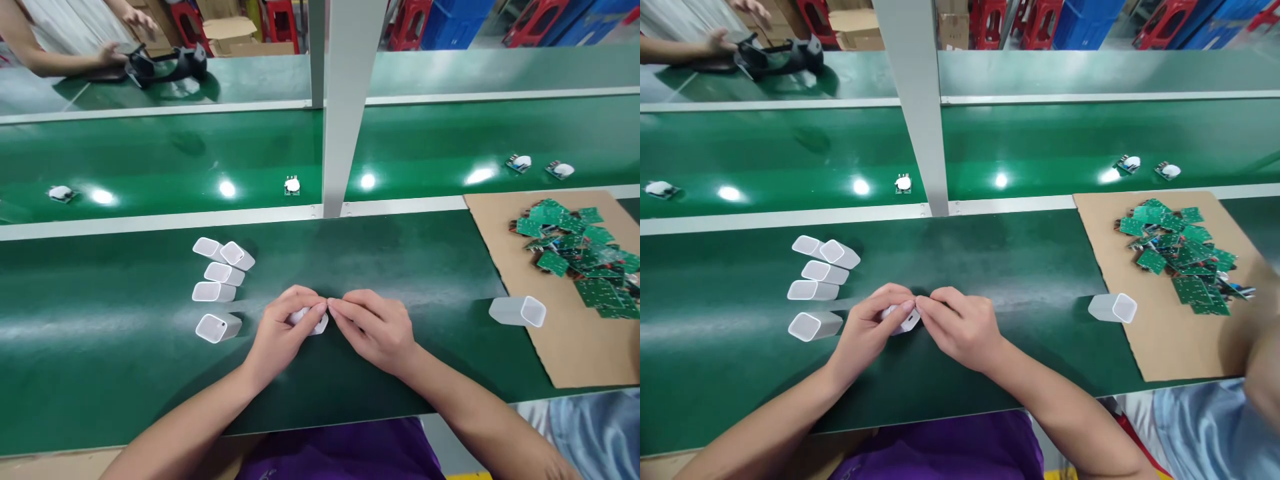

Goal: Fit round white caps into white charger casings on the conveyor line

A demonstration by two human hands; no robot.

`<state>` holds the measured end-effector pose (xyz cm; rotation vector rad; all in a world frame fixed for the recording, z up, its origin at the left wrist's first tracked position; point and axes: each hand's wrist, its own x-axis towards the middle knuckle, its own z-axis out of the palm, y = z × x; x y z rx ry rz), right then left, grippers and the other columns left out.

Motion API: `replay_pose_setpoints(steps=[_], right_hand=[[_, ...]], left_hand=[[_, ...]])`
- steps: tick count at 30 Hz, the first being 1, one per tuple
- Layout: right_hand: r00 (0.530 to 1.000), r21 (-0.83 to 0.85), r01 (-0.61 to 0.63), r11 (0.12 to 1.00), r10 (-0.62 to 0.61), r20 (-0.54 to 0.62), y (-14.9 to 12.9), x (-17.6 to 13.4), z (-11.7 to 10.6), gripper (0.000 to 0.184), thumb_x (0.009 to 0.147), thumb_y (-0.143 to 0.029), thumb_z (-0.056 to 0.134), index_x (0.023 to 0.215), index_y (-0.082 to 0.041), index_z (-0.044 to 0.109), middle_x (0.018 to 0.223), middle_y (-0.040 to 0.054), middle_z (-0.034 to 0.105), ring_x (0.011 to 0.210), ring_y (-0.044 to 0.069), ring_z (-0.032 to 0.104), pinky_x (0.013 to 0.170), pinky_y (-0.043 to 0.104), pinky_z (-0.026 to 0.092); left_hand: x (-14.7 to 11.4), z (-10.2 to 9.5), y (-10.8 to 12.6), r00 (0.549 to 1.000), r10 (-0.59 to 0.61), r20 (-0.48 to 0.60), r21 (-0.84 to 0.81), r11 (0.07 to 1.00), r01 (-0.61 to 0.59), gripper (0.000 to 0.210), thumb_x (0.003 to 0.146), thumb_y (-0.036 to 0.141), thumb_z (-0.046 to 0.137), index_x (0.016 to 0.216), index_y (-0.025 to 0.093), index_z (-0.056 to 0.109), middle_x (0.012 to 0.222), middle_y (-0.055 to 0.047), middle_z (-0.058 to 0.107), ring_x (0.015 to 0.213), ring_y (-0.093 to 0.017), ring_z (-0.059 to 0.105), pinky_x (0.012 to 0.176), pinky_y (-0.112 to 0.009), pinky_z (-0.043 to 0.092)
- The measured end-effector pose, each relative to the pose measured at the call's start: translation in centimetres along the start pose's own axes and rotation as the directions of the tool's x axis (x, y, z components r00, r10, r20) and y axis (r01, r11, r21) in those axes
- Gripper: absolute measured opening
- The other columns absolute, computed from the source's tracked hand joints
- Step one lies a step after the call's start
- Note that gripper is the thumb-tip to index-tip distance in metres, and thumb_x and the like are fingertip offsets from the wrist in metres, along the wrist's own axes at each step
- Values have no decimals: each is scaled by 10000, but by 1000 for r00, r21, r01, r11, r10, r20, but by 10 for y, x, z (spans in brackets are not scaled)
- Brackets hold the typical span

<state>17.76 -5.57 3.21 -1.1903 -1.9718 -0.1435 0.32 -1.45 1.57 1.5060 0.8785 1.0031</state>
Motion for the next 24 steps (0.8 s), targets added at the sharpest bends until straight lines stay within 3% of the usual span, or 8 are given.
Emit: replay_pose_setpoints(steps=[9, 13, 16, 19, 22, 24], right_hand=[[997, -101, 56, 993, -51, 50, 0, 0, 2, 57, 930, -120, 615, 960, -133, 662, 830, 17, 690, 620, 83, 616, 517, 221, 453], [997, -110, 51, 993, -46, 54, -1, 1, 1, 62, 933, -119, 605, 956, -145, 657, 840, 12, 695, 617, 84, 614, 521, 226, 454], [1000, -23, -19, 1000, 20, 21, -3, 2, 0, 68, 924, -112, 615, 927, -163, 660, 836, 5, 695, 610, 73, 610, 502, 208, 445], [991, 111, -134, 985, 135, -3, -6, 5, -3, 82, 913, -109, 625, 900, -176, 671, 833, 3, 690, 616, 69, 610, 498, 191, 452], [981, 177, -185, 967, 192, -23, -8, 8, -6, 100, 889, -77, 639, 896, -167, 684, 819, 13, 684, 640, 84, 624, 504, 193, 466], [979, 182, -186, 966, 197, -48, -9, 9, -7, 119, 879, -63, 642, 893, -171, 689, 814, 13, 685, 663, 96, 639, 514, 197, 480]], left_hand=[[-1, -2, -3, 992, 123, -20, 151, 981, -118, 108, 885, 239, 642, 861, 226, 747, 826, -6, 661, 762, -99, 617, 686, -200, 489], [0, -1, -4, 997, 72, -26, 139, 988, -68, 139, 898, 293, 626, 861, 226, 743, 856, -16, 665, 797, -112, 615, 729, -217, 490], [0, -1, -6, 992, -124, -33, -47, 991, 123, 274, 939, 406, 537, 1003, 218, 727, 923, -45, 674, 820, -137, 617, 720, -239, 500], [-3, 2, -9, 966, -257, -17, -333, 913, 237, 357, 912, 434, 562, 1188, 228, 657, 1022, -59, 666, 883, -158, 630, 729, -245, 527], [-8, 6, -11, 977, -210, 22, -444, 874, 198, 416, 873, 330, 651, 1282, 285, 592, 1121, -52, 647, 1007, -167, 634, 842, -258, 547], [-10, 9, -11, 992, -129, 9, -443, 889, 120, 386, 861, 268, 676, 1241, 304, 613, 1127, -45, 628, 1002, -152, 641, 849, -248, 560]])
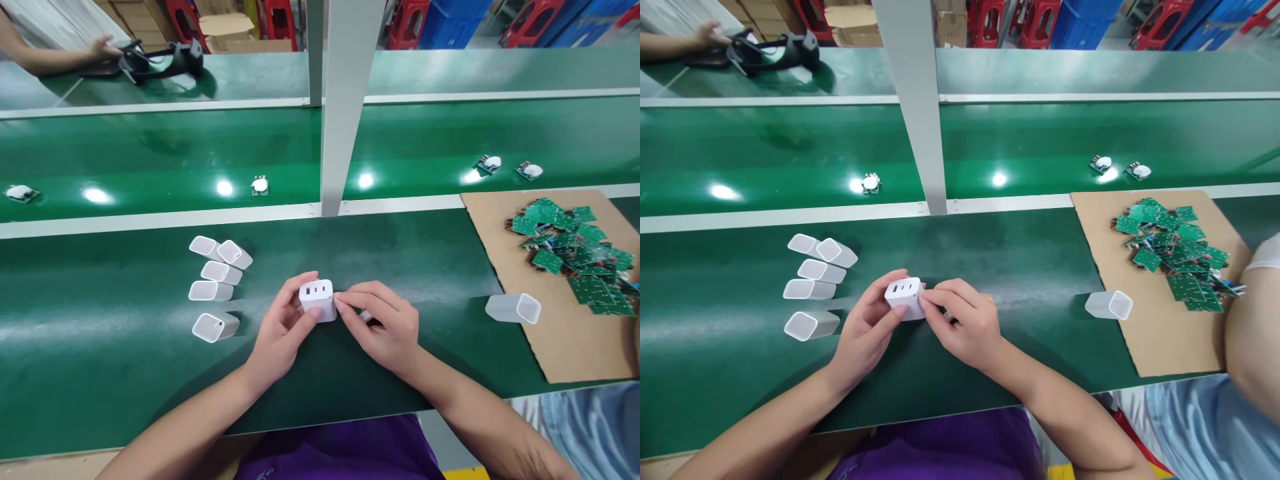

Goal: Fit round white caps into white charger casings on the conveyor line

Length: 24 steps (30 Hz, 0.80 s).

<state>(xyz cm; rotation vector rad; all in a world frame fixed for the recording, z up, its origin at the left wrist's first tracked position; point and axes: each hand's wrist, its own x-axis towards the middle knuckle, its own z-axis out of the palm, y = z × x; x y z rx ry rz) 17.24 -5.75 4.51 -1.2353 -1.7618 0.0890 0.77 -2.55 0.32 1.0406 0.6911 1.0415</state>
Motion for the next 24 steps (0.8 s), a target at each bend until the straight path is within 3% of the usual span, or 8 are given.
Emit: replay_pose_setpoints(steps=[5, 12, 18, 24], right_hand=[[998, -41, 44, 998, -45, -32, 0, -1, 0, 129, 871, -63, 658, 902, -184, 690, 816, 8, 696, 634, 88, 638, 503, 187, 490], [991, -123, 117, 985, -123, -44, 1, -1, 1, 117, 874, -63, 656, 896, -173, 688, 806, 3, 700, 637, 85, 648, 530, 179, 507], [985, -168, 156, 973, -166, -52, 3, -2, 0, 131, 862, -53, 667, 923, -168, 682, 811, 1, 699, 637, 87, 648, 549, 189, 514], [981, -199, 177, 964, -189, -43, 2, -4, 0, 133, 879, -80, 657, 946, -194, 672, 804, -6, 704, 607, 93, 638, 528, 208, 517]], left_hand=[[-1, 4, 1, 982, 186, -16, 132, 974, -182, 342, 812, 184, 723, 1125, 306, 660, 1079, -26, 547, 965, -128, 636, 800, -217, 590], [-1, 1, -2, 971, 238, 22, 264, 936, -235, 508, 815, 185, 722, 1276, 368, 609, 1148, -37, 526, 1033, -150, 654, 807, -220, 609], [-2, 0, -6, 948, 311, 62, 299, 901, -315, 555, 810, 139, 722, 1305, 356, 593, 1282, -49, 642, 1189, -196, 630, 970, -298, 577], [-4, 1, -8, 924, 378, 54, 391, 843, -368, 587, 805, 136, 729, 1335, 329, 569, 1274, -61, 670, 1135, -211, 669, 939, -336, 599]])
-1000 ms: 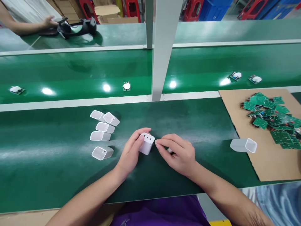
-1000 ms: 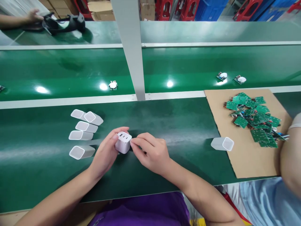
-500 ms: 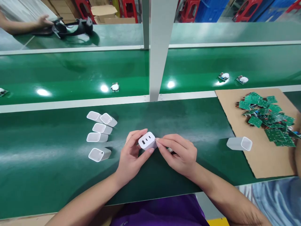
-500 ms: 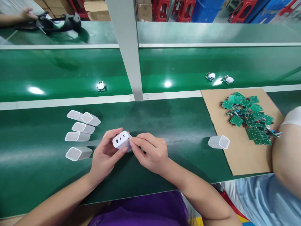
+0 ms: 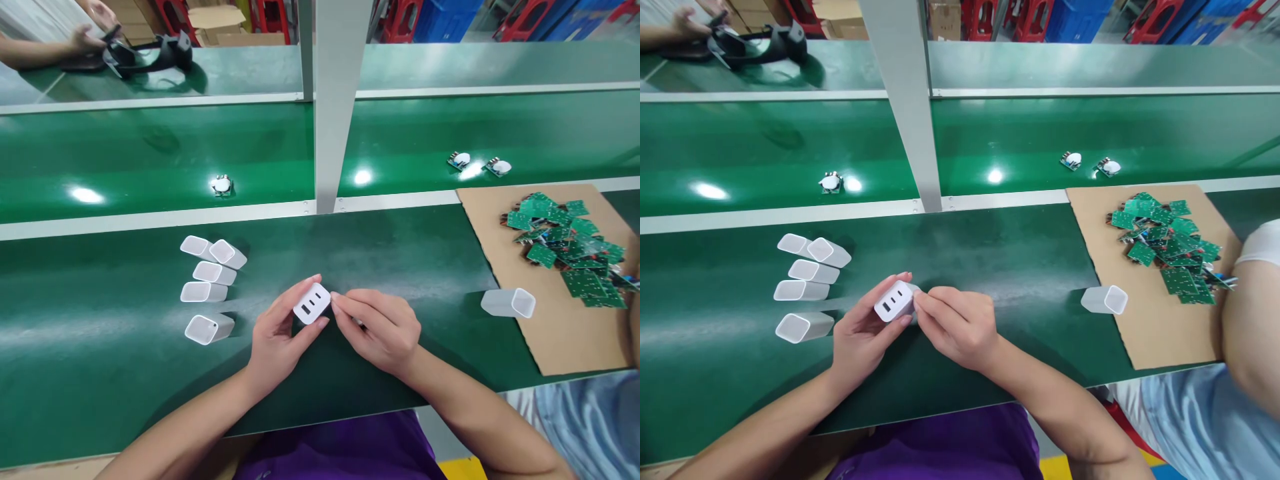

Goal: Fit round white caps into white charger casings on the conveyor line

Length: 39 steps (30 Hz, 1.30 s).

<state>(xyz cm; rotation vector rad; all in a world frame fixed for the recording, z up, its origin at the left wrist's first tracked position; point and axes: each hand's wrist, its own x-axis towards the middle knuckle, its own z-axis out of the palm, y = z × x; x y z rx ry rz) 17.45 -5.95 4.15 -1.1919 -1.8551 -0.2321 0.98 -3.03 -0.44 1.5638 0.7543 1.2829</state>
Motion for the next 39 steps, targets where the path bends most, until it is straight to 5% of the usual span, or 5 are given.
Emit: replay_pose_setpoints(steps=[8, 14, 28, 35, 39], right_hand=[[999, 26, -21, 999, 20, 27, -5, -5, 5, 190, 884, -61, 650, 1036, -171, 675, 884, 24, 721, 663, 101, 662, 570, 198, 543], [1000, 41, -12, 999, 11, 18, -5, -10, 8, 207, 897, -73, 638, 1081, -161, 673, 916, 31, 724, 685, 100, 677, 606, 192, 574], [995, 110, -79, 991, 72, 61, -7, -8, 7, 203, 906, -93, 611, 1065, -184, 699, 848, 14, 705, 609, 88, 649, 528, 184, 544], [995, 57, -26, 998, 21, 98, -7, -11, 5, 241, 910, -81, 577, 1124, -134, 674, 826, 34, 692, 602, 99, 629, 530, 205, 536], [975, 264, -199, 944, 164, 150, -4, -9, 7, 295, 921, -86, 549, 1165, -179, 685, 847, 24, 671, 620, 88, 614, 520, 188, 515]], left_hand=[[4, -3, -4, 943, 332, -24, 268, 911, -314, 671, 791, 52, 714, 1375, 318, 518, 1310, -49, 646, 1179, -205, 643, 982, -358, 581], [7, -3, -2, 895, 446, -15, 368, 835, -410, 668, 781, 28, 716, 1359, 305, 526, 1276, -43, 655, 1149, -189, 647, 984, -373, 575], [3, -1, 0, 914, 405, -28, 406, 840, -360, 579, 820, 123, 711, 1328, 328, 522, 1157, -54, 671, 1021, -191, 666, 828, -359, 599], [2, -1, -1, 918, 396, -14, 397, 845, -358, 633, 793, 78, 721, 1344, 322, 525, 1160, -52, 647, 1056, -188, 642, 875, -348, 579], [6, -5, -1, 916, 400, 4, 440, 822, -361, 628, 812, 122, 713, 1352, 363, 502, 1144, -43, 641, 1035, -203, 644, 846, -368, 585]])
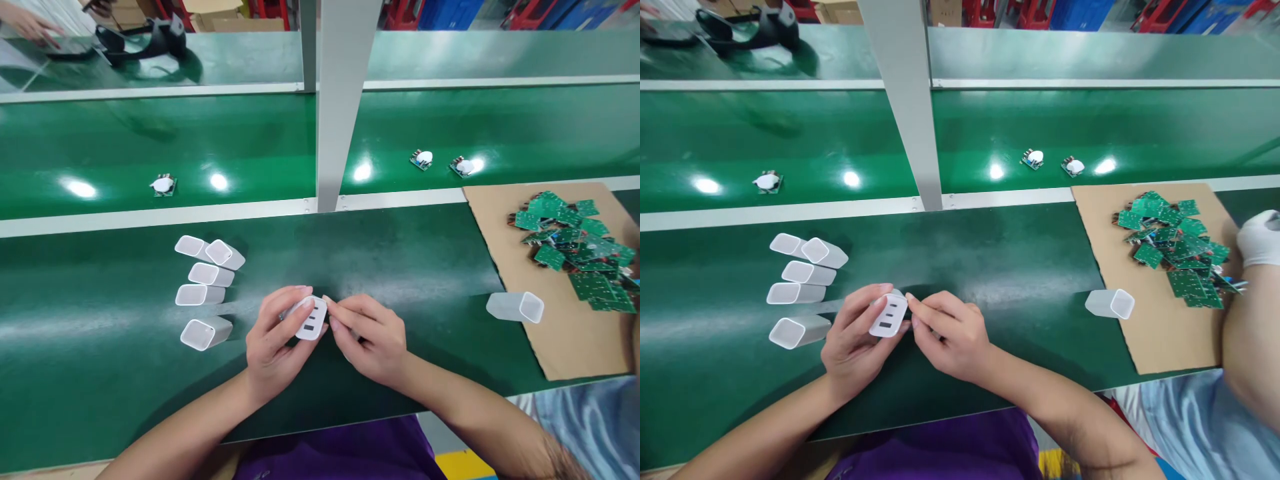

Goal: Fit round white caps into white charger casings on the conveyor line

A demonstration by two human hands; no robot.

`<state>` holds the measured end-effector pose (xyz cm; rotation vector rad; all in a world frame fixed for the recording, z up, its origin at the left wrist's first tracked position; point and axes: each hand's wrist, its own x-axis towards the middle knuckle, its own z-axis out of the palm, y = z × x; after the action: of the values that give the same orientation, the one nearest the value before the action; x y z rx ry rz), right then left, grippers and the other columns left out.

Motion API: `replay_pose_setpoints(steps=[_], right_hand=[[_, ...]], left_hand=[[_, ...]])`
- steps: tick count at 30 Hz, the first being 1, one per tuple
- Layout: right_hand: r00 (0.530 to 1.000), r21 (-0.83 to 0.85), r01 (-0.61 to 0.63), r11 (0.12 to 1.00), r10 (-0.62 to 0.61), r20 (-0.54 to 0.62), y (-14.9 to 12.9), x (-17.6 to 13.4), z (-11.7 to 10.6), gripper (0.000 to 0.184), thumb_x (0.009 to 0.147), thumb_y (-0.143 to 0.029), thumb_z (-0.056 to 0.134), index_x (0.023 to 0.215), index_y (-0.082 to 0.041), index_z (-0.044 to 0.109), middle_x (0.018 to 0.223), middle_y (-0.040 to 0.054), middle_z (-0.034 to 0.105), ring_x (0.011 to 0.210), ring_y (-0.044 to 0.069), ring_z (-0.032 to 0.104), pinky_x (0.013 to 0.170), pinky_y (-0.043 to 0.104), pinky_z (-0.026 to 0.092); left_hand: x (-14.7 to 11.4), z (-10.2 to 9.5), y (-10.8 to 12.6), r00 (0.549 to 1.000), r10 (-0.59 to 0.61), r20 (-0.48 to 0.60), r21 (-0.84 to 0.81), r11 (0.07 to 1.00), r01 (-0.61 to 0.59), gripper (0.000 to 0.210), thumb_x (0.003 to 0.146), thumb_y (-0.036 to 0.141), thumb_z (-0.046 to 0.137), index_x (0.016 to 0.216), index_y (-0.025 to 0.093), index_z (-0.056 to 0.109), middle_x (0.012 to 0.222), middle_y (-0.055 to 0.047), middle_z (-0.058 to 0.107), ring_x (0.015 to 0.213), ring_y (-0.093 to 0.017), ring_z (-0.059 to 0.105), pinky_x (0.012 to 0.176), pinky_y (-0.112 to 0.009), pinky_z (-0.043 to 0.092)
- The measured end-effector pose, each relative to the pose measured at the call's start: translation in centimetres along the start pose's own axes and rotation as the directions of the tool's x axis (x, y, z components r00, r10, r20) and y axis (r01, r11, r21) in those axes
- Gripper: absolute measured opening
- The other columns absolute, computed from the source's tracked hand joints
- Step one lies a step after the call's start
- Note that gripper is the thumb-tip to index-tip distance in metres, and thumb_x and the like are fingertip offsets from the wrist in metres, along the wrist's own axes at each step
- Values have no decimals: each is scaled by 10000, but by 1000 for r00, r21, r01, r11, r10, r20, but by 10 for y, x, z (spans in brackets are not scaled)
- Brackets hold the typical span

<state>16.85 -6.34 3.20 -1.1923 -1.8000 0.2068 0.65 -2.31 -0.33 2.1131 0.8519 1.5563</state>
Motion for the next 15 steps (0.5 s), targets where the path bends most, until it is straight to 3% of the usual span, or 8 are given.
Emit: replay_pose_setpoints(steps=[3, 5, 10, 15], right_hand=[[974, 252, -217, 943, 194, 115, 3, 4, -1, 274, 944, -137, 543, 1145, -222, 709, 874, 21, 658, 623, 76, 594, 522, 176, 501], [951, 324, -299, 898, 254, 175, 5, 5, -2, 238, 942, -160, 563, 1107, -215, 726, 877, 25, 656, 598, 68, 567, 506, 171, 476], [939, 376, -337, 863, 279, 201, 7, 5, -2, 225, 933, -169, 573, 1086, -209, 732, 870, 25, 657, 603, 67, 555, 506, 165, 454], [936, 415, -349, 840, 290, 200, 7, 8, -3, 228, 908, -131, 576, 1029, -218, 749, 847, 16, 651, 596, 62, 539, 500, 163, 425]], left_hand=[[2, -3, -1, 1000, 3, 11, 36, 999, -4, 655, 816, 152, 714, 1385, 371, 473, 1095, -44, 624, 991, -199, 634, 813, -349, 581], [2, -3, 0, 999, -27, 31, 45, 999, 26, 682, 815, 174, 720, 1417, 353, 454, 1066, -50, 598, 960, -186, 616, 779, -309, 572], [-1, -3, 2, 988, -137, 76, 29, 990, 135, 711, 820, 251, 727, 1457, 333, 421, 1066, -54, 537, 916, -157, 588, 733, -251, 563], [-3, -3, 1, 980, -164, 112, 8, 986, 165, 707, 827, 273, 721, 1461, 339, 415, 1072, -49, 529, 924, -151, 583, 766, -253, 561]])
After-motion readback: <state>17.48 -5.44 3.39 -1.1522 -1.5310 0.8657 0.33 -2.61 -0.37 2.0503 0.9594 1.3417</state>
